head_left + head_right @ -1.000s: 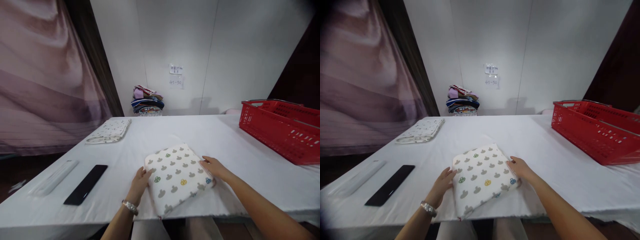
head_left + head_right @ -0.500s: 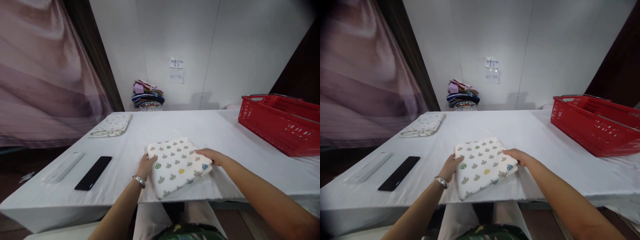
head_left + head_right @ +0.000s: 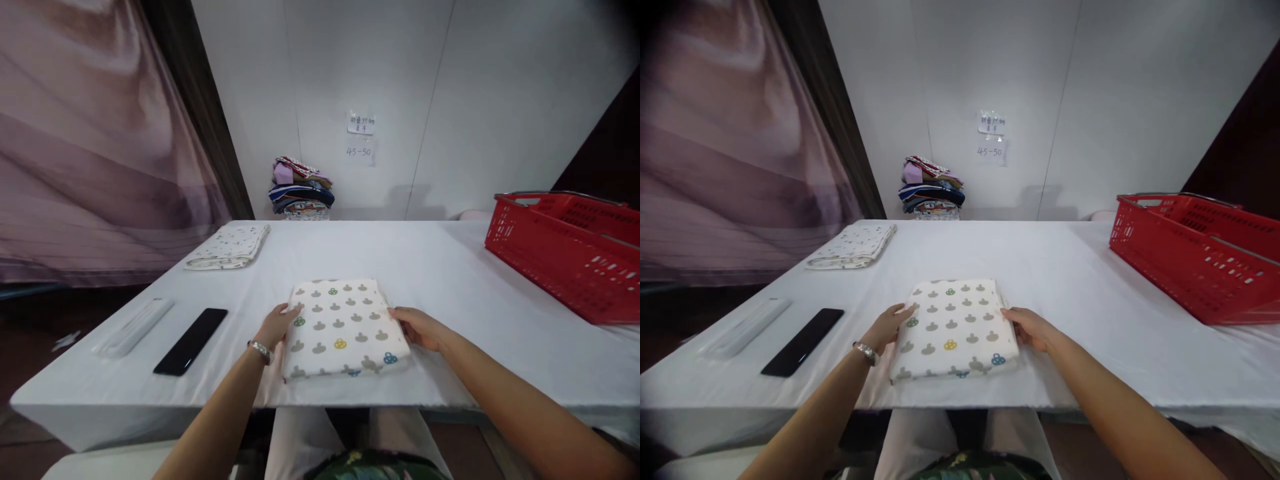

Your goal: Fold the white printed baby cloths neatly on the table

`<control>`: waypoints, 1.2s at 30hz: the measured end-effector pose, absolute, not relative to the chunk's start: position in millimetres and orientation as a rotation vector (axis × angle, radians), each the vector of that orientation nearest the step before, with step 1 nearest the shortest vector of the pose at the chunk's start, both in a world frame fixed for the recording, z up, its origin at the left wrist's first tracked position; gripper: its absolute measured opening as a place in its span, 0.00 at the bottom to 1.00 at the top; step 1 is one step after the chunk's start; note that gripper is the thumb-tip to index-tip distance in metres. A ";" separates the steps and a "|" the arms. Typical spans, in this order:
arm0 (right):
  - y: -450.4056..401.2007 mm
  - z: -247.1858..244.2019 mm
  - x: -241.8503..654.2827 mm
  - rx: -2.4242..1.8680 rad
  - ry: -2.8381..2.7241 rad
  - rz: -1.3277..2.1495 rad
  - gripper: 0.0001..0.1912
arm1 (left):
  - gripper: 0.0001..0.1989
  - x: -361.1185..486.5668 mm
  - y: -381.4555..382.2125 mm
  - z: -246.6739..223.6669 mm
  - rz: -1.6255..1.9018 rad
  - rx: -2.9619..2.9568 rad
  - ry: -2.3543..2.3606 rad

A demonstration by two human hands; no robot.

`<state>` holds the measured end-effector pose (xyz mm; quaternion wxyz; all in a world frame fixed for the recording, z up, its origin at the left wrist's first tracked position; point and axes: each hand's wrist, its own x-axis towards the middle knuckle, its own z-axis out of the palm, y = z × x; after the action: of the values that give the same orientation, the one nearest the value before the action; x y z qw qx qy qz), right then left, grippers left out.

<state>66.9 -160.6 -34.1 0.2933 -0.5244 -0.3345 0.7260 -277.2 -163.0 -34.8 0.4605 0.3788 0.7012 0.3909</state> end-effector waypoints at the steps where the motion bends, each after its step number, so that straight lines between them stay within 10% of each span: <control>1: -158.7 -33.7 66.1 -1.408 -0.842 1.941 0.16 | 0.35 -276.9 -166.3 -34.6 0.932 0.977 1.747; 36: -153.1 -41.9 53.6 -1.235 -0.994 1.837 0.34 | 0.26 -264.2 -140.7 -37.1 1.088 0.966 1.544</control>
<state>53.6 -153.1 -41.9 0.3498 -0.4768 -0.3836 0.7093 -264.2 -140.7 -37.1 0.4883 0.3972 0.6353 0.4474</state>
